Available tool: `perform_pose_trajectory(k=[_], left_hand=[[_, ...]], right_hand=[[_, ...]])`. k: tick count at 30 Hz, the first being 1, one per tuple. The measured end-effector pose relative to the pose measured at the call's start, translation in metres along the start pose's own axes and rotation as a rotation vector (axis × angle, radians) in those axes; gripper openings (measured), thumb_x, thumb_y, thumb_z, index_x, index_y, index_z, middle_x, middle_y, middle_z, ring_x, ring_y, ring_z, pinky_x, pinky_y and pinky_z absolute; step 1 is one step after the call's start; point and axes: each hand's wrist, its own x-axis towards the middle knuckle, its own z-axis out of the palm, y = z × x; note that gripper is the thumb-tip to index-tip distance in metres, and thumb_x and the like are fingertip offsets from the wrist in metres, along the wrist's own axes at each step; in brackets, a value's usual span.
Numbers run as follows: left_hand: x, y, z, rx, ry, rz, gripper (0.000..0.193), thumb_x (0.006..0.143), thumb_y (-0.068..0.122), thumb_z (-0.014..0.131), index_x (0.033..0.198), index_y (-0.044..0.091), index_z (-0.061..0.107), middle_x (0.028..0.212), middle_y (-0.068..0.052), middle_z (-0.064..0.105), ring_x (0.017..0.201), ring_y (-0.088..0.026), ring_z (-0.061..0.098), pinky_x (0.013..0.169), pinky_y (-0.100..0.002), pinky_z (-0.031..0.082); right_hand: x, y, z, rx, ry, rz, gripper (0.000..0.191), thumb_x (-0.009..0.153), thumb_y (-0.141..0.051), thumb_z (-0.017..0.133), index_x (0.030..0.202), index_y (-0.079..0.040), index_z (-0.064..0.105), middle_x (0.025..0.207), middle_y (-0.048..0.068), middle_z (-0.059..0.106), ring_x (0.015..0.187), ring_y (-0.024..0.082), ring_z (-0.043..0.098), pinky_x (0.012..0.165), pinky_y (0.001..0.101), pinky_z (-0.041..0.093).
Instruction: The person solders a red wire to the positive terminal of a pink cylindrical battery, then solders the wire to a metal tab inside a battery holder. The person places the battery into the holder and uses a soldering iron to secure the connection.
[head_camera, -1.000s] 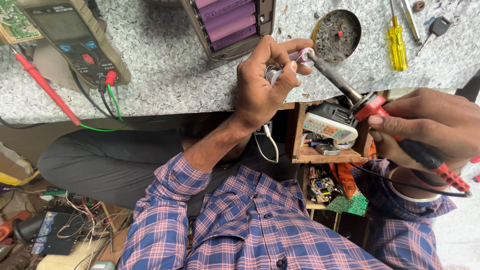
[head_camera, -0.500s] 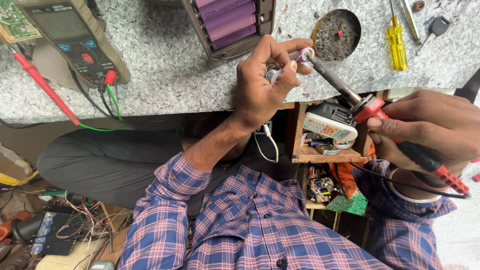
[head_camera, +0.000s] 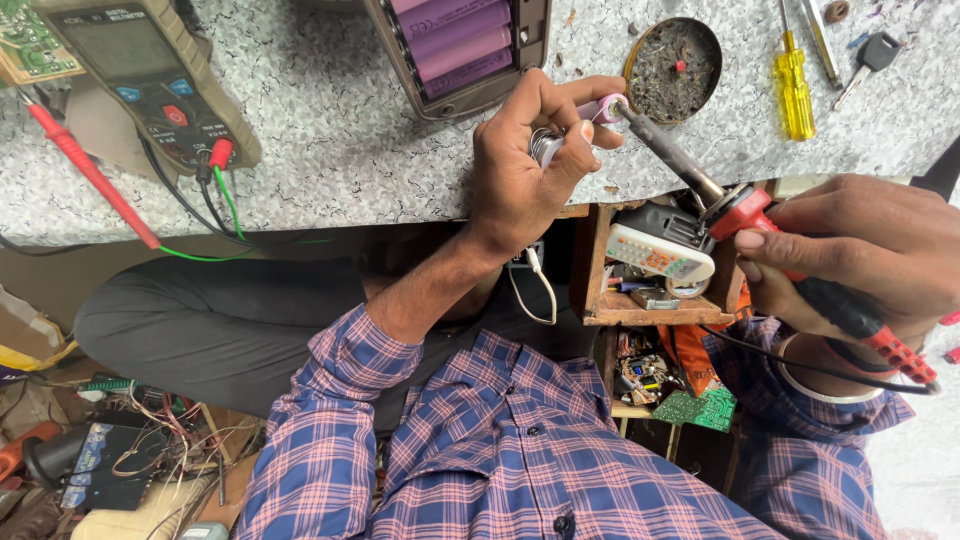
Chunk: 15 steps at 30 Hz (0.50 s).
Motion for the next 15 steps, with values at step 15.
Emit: perform_pose_trajectory(k=[15], left_hand=[[0.0, -0.0009, 0.0003, -0.027, 0.001, -0.006, 0.018, 0.11, 0.019, 0.057, 0.102, 0.004, 0.051, 0.129, -0.021, 0.071, 0.094, -0.018, 0.08, 0.082, -0.029, 0.068]], right_hand=[[0.0026, -0.0035, 0.0007, -0.013, 0.001, 0.006, 0.023, 0.079, -0.005, 0.087, 0.097, -0.004, 0.073, 0.084, 0.015, 0.07, 0.076, 0.027, 0.071, 0.063, 0.0337, 0.056]])
